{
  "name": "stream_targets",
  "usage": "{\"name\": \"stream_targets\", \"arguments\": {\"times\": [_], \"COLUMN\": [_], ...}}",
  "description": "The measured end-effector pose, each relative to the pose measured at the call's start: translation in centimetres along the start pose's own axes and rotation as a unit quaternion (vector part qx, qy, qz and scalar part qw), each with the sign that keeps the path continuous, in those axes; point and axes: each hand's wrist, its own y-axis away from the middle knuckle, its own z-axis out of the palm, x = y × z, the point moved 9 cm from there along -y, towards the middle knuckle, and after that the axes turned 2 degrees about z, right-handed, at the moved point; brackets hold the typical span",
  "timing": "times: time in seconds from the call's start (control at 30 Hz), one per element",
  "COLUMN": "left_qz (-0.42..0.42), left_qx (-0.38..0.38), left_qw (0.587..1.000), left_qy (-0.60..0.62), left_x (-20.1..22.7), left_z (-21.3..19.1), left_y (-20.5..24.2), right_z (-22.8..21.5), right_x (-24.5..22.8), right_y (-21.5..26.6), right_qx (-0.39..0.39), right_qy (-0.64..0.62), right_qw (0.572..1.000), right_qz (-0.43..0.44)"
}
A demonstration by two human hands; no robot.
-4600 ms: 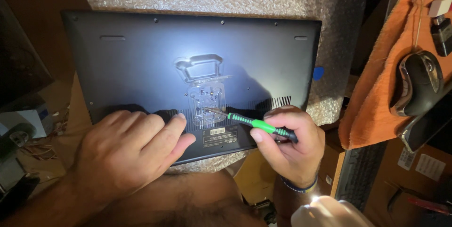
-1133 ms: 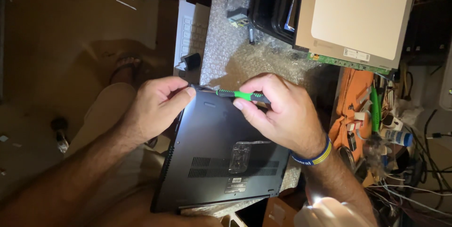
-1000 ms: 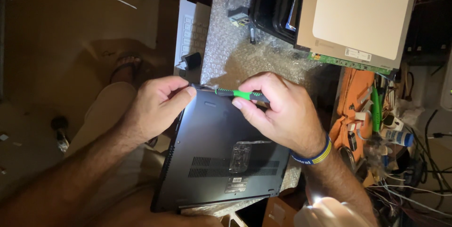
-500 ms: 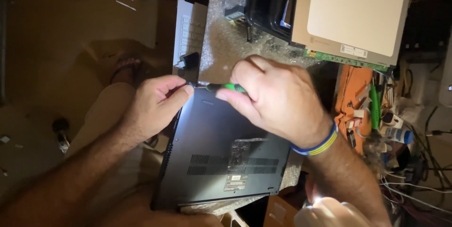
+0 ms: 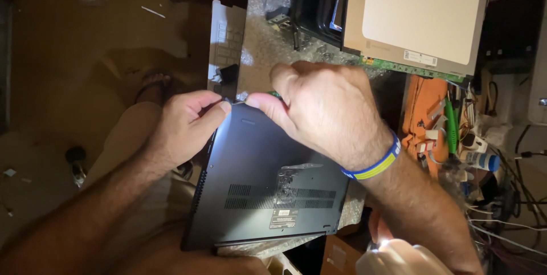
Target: Removing screws from the back panel of a laptop using a screwdriver to disassemble it.
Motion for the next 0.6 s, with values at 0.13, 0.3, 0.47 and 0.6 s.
{"name": "stream_targets", "arguments": {"times": [0.13, 0.3, 0.47, 0.6], "left_qz": [0.012, 0.012, 0.024, 0.002], "left_qx": [0.002, 0.005, 0.001, 0.006], "left_qw": [1.000, 1.000, 1.000, 0.999], "left_qy": [-0.001, 0.010, -0.013, -0.037], "left_x": [0.0, -0.1, 0.4, 0.2], "left_z": [0.0, 0.1, -0.1, -0.2], "left_y": [0.0, 0.0, 0.0, 0.0], "right_z": [0.6, 0.2, -0.2, 0.2], "right_x": [-0.8, -1.2, -1.2, -0.6], "right_y": [0.3, 0.1, -0.3, 0.2], "right_qx": [-0.051, -0.074, -0.075, -0.027], "right_qy": [-0.101, -0.181, -0.213, 0.019], "right_qw": [0.993, 0.979, 0.973, 0.999], "right_qz": [-0.030, -0.049, -0.053, -0.016]}}
